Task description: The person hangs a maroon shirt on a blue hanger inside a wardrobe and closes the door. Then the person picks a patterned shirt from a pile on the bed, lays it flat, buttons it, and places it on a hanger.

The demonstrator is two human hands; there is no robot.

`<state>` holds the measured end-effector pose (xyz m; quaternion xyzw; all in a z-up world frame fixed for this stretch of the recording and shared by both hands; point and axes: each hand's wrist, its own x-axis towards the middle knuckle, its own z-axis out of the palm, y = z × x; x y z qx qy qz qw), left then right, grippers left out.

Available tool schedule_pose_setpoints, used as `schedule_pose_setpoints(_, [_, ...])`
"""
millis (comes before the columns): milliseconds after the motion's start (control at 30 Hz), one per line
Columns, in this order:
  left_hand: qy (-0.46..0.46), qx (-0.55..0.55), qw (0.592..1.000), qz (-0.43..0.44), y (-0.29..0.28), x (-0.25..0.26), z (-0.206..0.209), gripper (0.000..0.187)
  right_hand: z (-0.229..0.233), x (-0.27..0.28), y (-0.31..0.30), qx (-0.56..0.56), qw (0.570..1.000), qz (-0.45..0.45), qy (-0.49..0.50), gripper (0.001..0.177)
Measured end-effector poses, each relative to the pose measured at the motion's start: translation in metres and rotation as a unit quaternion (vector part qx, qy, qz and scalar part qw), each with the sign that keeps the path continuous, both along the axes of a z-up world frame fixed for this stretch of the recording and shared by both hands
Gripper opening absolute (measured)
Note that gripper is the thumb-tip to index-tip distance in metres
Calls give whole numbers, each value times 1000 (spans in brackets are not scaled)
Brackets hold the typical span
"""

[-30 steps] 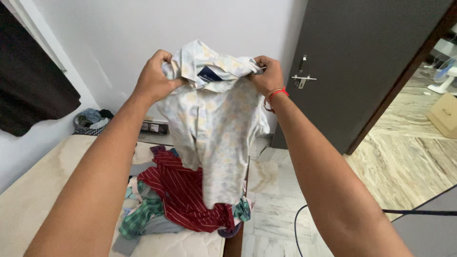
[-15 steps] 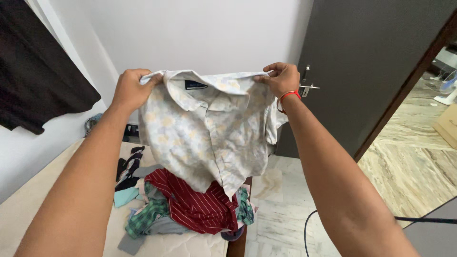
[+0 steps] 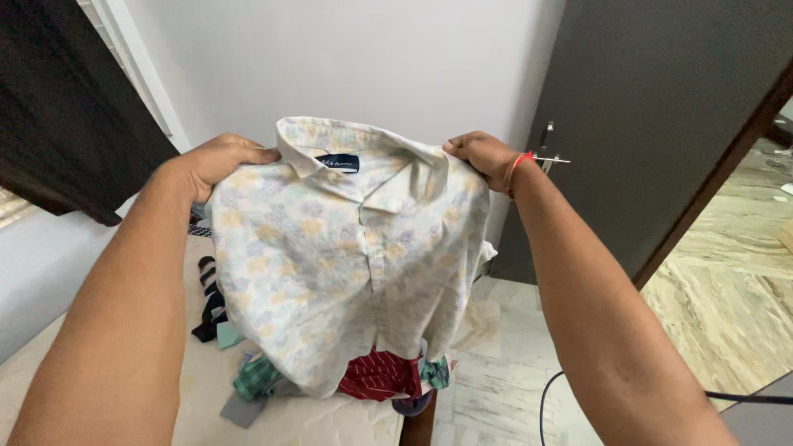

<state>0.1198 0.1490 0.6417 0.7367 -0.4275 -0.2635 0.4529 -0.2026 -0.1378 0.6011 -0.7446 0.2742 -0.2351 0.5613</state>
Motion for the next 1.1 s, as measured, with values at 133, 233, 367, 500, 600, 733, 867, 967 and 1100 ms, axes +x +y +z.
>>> schedule_pose_setpoints(133, [-145,-4,984,107,14,2,-5,47,12,11,38,-210,950,-88,216,58])
schedule_pose_setpoints(233, [-167,-45,973,151,30,-1,-13,44,16,13,61,-264,939,-13,221,57])
schedule_pose_setpoints(367, [-132,-98,974,154,55,-3,-18,39,14,20,79,-157,980,29,118,37])
schedule_pose_setpoints(500, [-102,-152,972,148,80,-1,-20,40,9,31,86,-142,986,56,71,27])
schedule_pose_setpoints(600, [-184,-155,958,159,103,2,-20,41,5,41,92,-140,984,104,28,22])
schedule_pose_setpoints(733, [-184,-143,960,153,133,8,-20,37,1,59,104,-109,984,122,-73,16])
schedule_pose_setpoints(867, [-13,-75,993,89,160,20,-17,28,-4,72,111,17,956,282,81,24])
schedule_pose_setpoints(967, [23,28,996,79,172,30,-17,28,-5,95,120,17,941,324,92,30])
schedule_pose_setpoints(1100, [-44,-5,985,169,185,36,-27,35,-9,122,142,-93,995,13,39,32])
